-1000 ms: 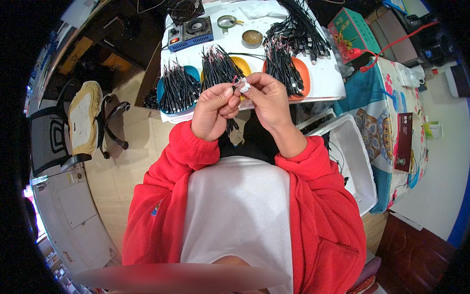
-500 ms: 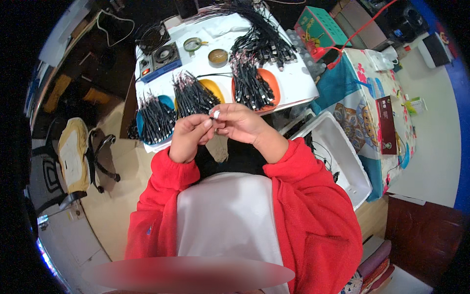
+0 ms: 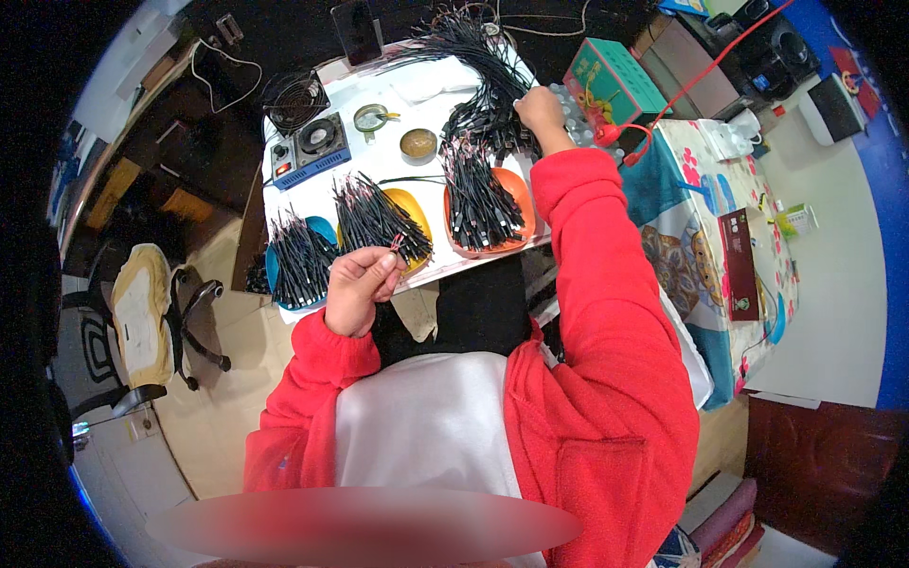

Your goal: The person repeatedly picks small black electronic components from a tray, attaches a white connector to each, and places the finished units into a white bin. The process is continuous and repetitive throughout the clip.

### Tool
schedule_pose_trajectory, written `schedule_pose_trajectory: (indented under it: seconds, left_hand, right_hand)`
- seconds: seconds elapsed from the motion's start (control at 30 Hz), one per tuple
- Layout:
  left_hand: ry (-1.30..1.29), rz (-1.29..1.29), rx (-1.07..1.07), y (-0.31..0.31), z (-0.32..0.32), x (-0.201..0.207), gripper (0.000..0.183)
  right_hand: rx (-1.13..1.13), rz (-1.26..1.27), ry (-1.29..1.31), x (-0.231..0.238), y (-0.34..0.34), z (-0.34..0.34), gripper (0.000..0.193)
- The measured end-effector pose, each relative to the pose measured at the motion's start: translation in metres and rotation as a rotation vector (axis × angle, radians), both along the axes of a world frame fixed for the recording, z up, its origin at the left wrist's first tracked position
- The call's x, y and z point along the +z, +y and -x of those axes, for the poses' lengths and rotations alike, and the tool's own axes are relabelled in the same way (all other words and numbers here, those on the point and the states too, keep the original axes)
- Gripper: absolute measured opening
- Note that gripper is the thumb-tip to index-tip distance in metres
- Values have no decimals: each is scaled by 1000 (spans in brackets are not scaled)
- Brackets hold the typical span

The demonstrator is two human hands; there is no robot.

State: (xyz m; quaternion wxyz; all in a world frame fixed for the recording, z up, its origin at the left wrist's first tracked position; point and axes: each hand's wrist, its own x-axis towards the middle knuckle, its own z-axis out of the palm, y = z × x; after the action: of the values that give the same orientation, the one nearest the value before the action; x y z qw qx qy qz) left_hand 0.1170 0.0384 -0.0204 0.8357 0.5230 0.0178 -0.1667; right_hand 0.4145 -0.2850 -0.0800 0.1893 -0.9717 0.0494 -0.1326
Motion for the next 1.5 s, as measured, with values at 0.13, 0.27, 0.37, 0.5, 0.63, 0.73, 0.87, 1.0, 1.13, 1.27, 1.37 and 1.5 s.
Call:
schedule_pose_trajectory:
  seconds: [0.13, 0.27, 0.37, 0.5, 0.63, 0.73, 0.87, 1.0, 1.13, 1.27, 1.37, 1.5]
  left_hand:
    - [-41, 82, 21, 3, -1, 0, 16]
    - [-83, 127, 2, 0, -7, 4, 15]
    - [-17, 362, 43, -13, -14, 12, 17]
    - [-51, 322, -2, -21, -43, 31, 17]
    - [-163, 243, 75, -12, -63, 54, 21]
    - [-366, 251, 95, 2, -55, 65, 19]
    - [-398, 178, 10, 16, -14, 59, 18]
    - [-370, 289, -70, 18, 17, 46, 15]
    - [-340, 364, -140, 15, 28, 40, 14]
    - [-297, 369, -171, 15, 29, 37, 14]
    - [-277, 365, -80, 14, 29, 37, 16]
    - [-277, 206, 232, 6, 29, 40, 17]
  right_hand:
    - [71, -42, -16, 25, -3, 14, 23]
    - [145, -815, 303, 81, 15, 78, 21]
    - [508, -1111, 293, 106, 53, 171, 11]
    - [727, -989, 420, 93, 110, 280, 8]
    - [885, -369, 167, 45, 149, 319, 16]
    - [1008, -244, 222, 19, 162, 326, 13]
    - [1025, -383, 277, 35, 157, 309, 17]
    - [818, -1223, 338, 88, 140, 276, 17]
    - [830, -1361, 397, 119, 151, 271, 16]
    - [909, -1414, 456, 126, 157, 277, 15]
    - [849, -1362, 335, 124, 160, 280, 14]
    - [838, -1271, 182, 119, 162, 286, 13]
